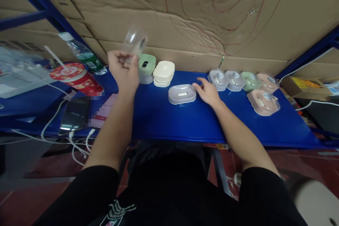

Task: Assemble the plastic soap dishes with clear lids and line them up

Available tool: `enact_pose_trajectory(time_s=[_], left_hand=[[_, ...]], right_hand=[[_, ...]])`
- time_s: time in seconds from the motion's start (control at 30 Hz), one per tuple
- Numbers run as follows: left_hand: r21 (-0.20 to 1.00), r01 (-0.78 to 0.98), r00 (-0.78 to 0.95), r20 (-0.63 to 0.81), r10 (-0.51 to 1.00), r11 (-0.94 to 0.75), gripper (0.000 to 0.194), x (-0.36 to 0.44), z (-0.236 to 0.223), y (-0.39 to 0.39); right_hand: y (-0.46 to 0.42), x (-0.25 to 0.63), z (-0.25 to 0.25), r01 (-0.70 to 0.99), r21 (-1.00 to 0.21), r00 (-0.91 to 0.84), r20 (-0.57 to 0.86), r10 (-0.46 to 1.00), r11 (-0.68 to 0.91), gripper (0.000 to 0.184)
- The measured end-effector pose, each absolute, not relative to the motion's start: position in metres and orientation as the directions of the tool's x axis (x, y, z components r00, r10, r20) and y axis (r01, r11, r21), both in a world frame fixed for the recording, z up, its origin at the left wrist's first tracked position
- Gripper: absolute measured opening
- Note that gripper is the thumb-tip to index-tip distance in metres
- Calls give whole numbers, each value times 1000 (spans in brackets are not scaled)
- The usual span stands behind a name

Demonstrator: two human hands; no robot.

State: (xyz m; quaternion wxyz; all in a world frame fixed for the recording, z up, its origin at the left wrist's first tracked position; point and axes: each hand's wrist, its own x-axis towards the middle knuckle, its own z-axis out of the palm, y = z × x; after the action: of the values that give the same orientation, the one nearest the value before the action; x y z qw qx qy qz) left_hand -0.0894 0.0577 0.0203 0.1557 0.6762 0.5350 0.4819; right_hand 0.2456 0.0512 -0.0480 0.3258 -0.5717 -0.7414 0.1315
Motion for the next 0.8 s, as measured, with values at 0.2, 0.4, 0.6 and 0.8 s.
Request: enact_pose_trajectory(time_s=[0.2, 0.4, 0.6, 0.8], left_hand=[[797, 401, 120, 443, 888, -452, 43, -36, -12, 41], [784, 515, 197, 284, 939, -345, 36, -25, -23, 35], [668, 701, 228, 122, 966, -250, 48, -24, -23, 40], [691, 661, 289, 126, 949, -293, 54, -26, -34, 49]], right_hand=[[48, 245, -42, 492, -766, -73, 437, 897, 413, 86], [50, 236, -48, 423, -834, -74, 357, 931, 353, 70], [44, 232, -45, 537, -733, -98, 437, 894, 417, 57], [46, 255, -44, 622, -520, -448, 376, 811, 585, 112]])
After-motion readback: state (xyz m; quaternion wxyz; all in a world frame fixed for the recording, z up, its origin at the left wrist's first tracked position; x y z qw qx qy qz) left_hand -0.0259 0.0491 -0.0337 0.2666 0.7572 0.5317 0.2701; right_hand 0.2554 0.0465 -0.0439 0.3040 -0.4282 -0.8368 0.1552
